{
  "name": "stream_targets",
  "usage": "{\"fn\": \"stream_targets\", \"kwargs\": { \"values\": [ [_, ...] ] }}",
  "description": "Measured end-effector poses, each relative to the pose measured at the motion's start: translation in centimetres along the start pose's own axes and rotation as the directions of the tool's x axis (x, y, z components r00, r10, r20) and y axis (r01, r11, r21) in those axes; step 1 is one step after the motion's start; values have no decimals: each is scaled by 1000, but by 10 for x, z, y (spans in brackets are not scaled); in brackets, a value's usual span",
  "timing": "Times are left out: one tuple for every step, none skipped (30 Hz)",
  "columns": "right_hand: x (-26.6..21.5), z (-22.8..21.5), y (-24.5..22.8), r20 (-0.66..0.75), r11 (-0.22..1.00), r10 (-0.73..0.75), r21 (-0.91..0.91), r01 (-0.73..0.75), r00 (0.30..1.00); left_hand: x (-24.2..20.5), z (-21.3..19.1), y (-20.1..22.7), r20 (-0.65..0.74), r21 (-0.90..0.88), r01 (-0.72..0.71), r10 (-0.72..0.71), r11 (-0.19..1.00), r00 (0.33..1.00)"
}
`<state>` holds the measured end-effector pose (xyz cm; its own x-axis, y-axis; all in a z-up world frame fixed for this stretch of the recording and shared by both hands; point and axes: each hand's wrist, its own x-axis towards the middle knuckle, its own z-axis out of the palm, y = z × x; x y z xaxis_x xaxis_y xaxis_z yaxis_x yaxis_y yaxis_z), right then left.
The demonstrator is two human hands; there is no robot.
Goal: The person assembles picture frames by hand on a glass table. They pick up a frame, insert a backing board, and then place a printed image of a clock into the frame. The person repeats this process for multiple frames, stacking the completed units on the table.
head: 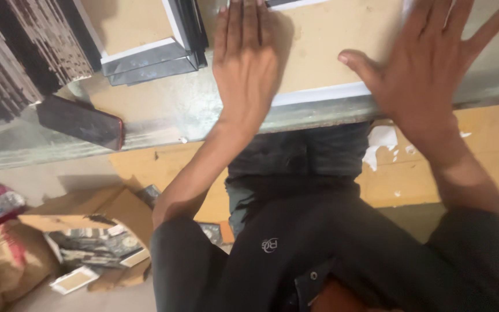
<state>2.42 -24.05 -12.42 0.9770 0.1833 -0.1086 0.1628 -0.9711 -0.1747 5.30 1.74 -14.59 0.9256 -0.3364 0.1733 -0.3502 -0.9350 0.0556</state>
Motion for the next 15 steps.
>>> {"fn": "stream_targets", "kwargs": {
  "values": [
    [-1,-5,-6,64,997,76,3,-77,995,0,-3,10,31,13,44,-44,999,999],
    [-2,-11,-12,35,998,25,62,-27,999,2,-3,17,72,-77,3,2,997,997],
    [-2,-15,-20,4,992,-24,126,23,1000,4,-4,21,112,-162,-39,58,986,992],
    [0,-19,-27,-29,979,-70,188,75,997,6,-3,25,147,-248,-78,117,966,982],
    [4,-21,-34,5,966,-96,241,92,995,5,-3,26,127,-277,-98,137,956,982],
    [8,-23,-39,37,950,-124,294,108,992,2,-2,27,106,-306,-118,157,945,982],
    [10,-26,-42,71,930,-154,348,121,985,-2,-1,26,88,-335,-137,176,932,980],
    [9,-29,-44,75,937,-103,343,72,992,-9,-2,20,111,-333,-82,126,939,986],
    [6,-32,-43,75,941,-52,337,24,996,-15,-5,9,129,-330,-29,76,944,989],
    [4,-33,-41,76,943,-1,332,-25,997,-20,-8,-2,147,-326,24,26,945,989],
    [1,-33,-37,27,960,-16,281,8,1000,-28,-14,-12,167,-395,72,-6,916,986],
    [-2,-33,-32,-23,973,-34,227,38,999,-36,-21,-22,189,-461,121,-36,879,981],
    [-3,-30,-30,-51,978,-19,209,29,999,-36,-25,-29,198,-525,157,-59,837,978],
    [-3,-28,-29,-80,981,-4,191,20,997,-34,-29,-29,116,-475,101,-51,874,992],
    [-7,-27,-27,-65,978,37,207,-23,997,-32,-30,-22,36,-429,57,-46,901,998]
  ]
}}
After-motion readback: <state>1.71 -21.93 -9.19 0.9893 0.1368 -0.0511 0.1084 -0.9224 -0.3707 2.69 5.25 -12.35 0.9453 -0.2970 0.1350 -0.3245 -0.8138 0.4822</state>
